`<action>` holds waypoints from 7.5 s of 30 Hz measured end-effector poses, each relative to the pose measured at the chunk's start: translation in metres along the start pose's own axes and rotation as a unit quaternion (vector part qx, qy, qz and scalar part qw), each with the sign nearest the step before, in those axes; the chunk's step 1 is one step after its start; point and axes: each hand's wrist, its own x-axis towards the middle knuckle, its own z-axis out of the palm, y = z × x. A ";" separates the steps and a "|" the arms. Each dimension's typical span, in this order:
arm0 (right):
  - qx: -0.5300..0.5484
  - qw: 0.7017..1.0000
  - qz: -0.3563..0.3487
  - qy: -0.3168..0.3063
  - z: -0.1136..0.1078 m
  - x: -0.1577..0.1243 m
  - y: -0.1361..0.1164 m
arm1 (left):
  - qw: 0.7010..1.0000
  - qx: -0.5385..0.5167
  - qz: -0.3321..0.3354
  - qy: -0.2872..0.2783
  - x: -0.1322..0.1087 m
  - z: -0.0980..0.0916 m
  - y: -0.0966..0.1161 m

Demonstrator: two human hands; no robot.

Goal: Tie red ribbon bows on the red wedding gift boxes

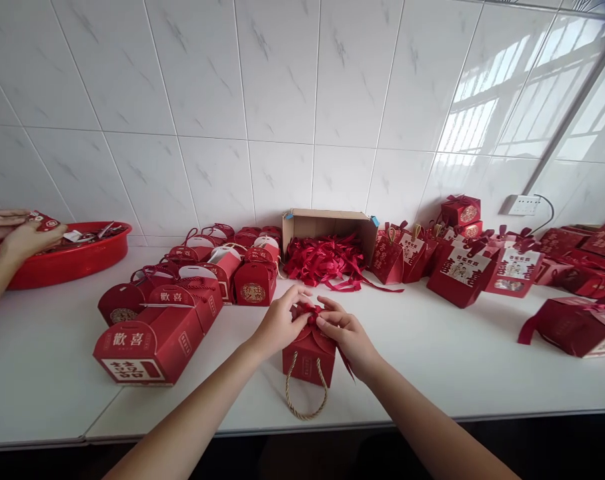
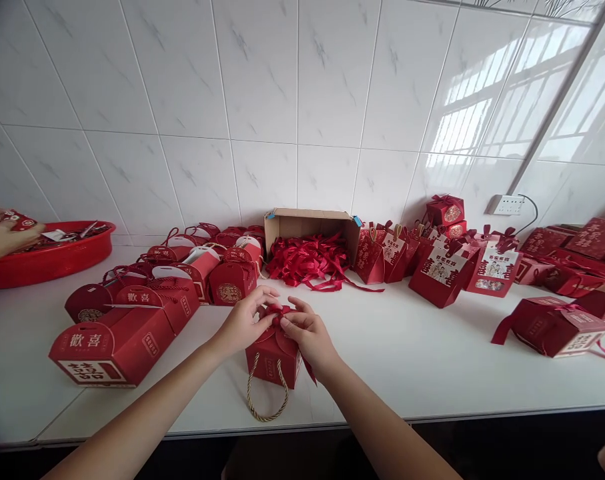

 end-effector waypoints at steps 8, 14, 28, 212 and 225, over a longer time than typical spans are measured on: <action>-0.094 0.995 0.013 0.011 0.004 -0.004 -0.005 | 0.998 0.064 0.004 0.004 -0.015 -0.013 0.012; -0.175 0.984 0.031 0.020 0.005 -0.013 -0.018 | 0.997 0.068 -0.034 -0.034 -0.018 -0.015 0.017; -0.467 0.881 -0.077 0.017 -0.014 -0.019 -0.035 | 0.988 0.082 -0.008 -0.128 -0.016 -0.032 0.031; -0.349 0.898 -0.264 0.050 -0.020 0.054 0.003 | 0.968 -0.170 -0.186 -0.004 0.023 0.003 -0.018; -0.335 0.908 -0.225 0.112 -0.020 0.053 0.012 | 0.967 -0.173 -0.188 0.019 0.022 0.003 -0.022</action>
